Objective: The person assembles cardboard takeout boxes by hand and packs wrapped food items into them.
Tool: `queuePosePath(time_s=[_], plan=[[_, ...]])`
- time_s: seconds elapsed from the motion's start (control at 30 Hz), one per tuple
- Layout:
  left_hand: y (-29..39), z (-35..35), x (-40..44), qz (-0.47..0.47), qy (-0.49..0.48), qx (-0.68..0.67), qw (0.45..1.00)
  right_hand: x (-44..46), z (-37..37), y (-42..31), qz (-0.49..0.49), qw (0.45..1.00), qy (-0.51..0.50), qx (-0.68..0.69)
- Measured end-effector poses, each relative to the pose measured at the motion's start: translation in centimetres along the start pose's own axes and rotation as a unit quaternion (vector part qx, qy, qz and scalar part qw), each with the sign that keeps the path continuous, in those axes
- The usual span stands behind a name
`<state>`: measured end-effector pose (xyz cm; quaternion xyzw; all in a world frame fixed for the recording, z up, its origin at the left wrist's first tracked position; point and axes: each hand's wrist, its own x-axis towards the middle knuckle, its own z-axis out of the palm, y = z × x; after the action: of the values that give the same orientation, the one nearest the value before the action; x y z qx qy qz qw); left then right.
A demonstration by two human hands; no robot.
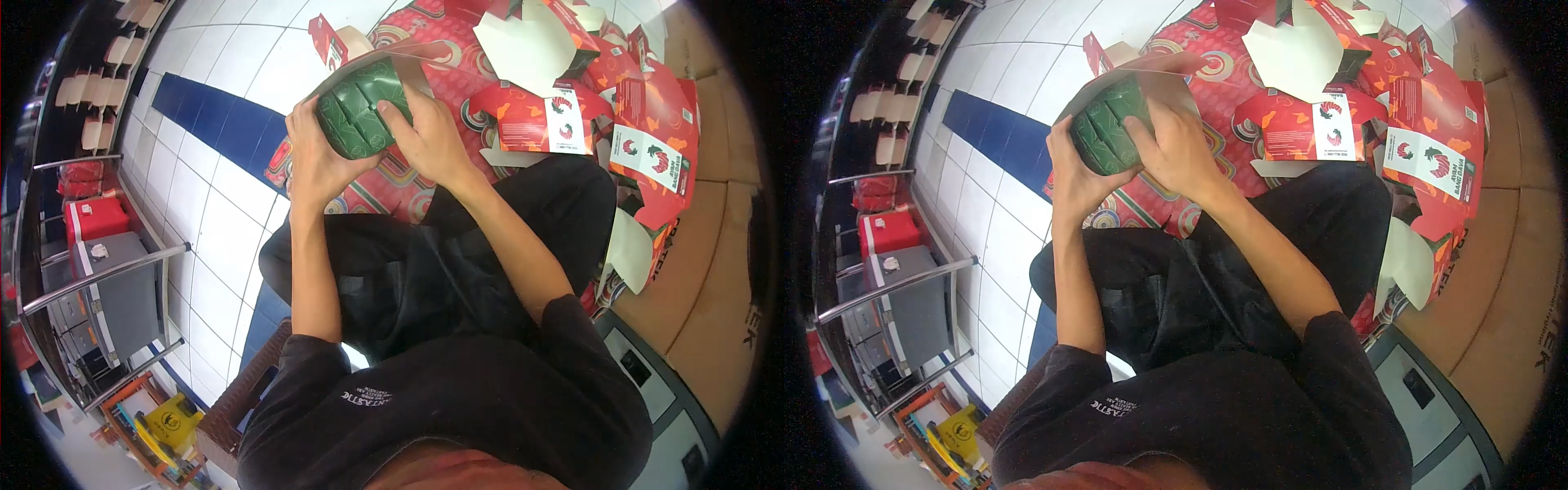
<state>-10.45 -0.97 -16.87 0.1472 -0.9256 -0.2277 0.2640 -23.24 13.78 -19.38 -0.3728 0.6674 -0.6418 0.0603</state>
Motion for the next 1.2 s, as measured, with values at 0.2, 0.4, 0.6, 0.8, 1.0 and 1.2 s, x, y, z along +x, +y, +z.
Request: queuePosePath(time_s=[0.2,0.4,0.6,0.8,1.0,1.2], plan=[[0.4,0.3,0.3,0.073,-0.03,0.02,0.997,0.5,-1.6,-0.4,0.087,0.996,0.006,0.025],[0.3,0.4,0.2,0.067,-0.008,0.02,0.997,0.8,-1.2,-0.6,0.089,0.995,0.037,0.02],[0.0,0.5,0.0,0.084,-0.01,0.035,0.996,0.8,-2.0,0.9,0.072,0.994,-0.082,0.011],[0.6,0.0,-0.1,0.023,0.042,-0.063,0.997,1.0,-3.3,7.8,-0.012,0.988,0.113,-0.1],[-0.1,-0.2,-0.6,0.028,0.007,-0.085,0.996,0.4,-3.6,12.0,-0.077,0.972,0.146,-0.169],[0.1,-0.6,-0.9,-0.044,-0.007,-0.134,0.99,-0.3,-3.5,12.8,-0.115,0.926,0.131,-0.334]])
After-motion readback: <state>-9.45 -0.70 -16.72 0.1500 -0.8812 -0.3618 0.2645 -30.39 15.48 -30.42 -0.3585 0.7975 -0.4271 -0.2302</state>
